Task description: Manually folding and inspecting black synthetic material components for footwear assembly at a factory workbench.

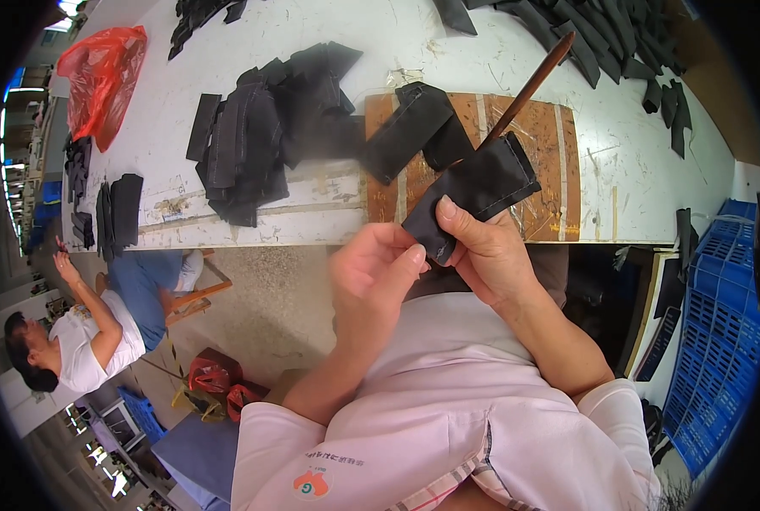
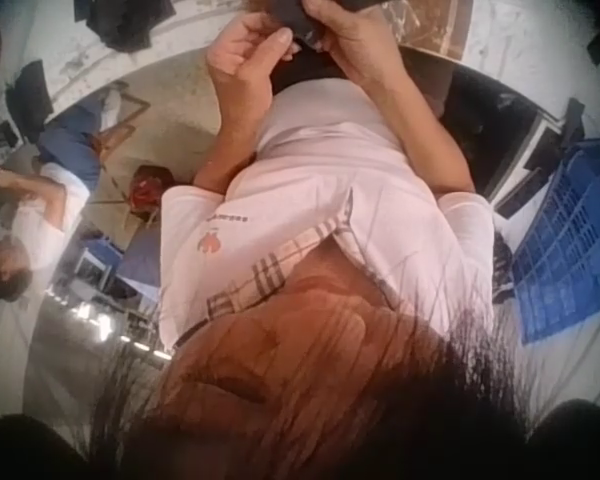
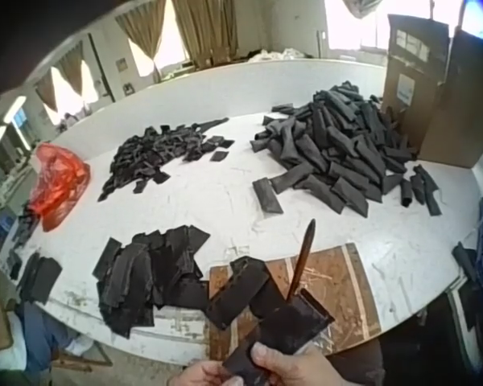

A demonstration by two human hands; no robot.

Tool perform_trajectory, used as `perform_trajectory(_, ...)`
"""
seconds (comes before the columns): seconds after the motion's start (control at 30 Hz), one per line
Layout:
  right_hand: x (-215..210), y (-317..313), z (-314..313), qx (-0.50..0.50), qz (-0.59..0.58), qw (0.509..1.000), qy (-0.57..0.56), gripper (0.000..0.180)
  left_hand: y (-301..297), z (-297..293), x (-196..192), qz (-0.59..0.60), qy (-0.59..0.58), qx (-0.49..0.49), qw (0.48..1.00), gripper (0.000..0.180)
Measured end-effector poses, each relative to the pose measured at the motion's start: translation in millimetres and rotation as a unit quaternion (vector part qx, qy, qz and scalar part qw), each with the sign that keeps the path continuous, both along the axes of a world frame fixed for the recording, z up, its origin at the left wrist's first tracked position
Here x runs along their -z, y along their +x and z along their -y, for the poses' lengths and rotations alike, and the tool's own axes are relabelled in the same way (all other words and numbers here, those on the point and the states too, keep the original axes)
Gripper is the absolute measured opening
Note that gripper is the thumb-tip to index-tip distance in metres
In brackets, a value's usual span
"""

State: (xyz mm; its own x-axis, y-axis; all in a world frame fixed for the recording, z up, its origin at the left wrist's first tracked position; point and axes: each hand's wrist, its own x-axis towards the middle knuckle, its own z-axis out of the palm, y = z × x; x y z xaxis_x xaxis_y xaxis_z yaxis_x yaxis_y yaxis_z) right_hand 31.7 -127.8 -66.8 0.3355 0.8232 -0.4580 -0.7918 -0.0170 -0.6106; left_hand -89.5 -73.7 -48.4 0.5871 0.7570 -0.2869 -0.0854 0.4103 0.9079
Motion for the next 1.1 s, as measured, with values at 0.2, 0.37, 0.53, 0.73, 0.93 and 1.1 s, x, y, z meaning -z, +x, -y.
perform_trajectory(0.2,1,1,0,-0.015,-0.006,1.0,0.0,0.018,0,0,-1,-0.007,-0.008,-0.004,1.0,0.011)
perform_trajectory(0.37,1,0,0,-0.018,-0.006,1.0,0.001,0.017,-2,-1,0,0.0,-0.007,0.003,1.0,0.011)
perform_trajectory(0.53,0,0,0,-0.026,-0.003,1.0,-0.004,0.018,-2,-2,0,-0.001,-0.009,-0.005,1.0,0.011)
perform_trajectory(0.73,2,-2,-2,-0.019,0.01,1.0,-0.016,0.018,-3,-3,1,0.002,-0.015,-0.006,1.0,0.011)
perform_trajectory(0.93,1,-4,1,-0.043,0.113,0.993,-0.006,0.02,2,-1,0,-0.029,0.06,-0.039,0.997,0.01)
perform_trajectory(1.1,-4,6,0,-0.08,-0.026,0.996,-0.017,0.017,-1,-3,0,-0.021,0.074,-0.066,0.995,0.008)
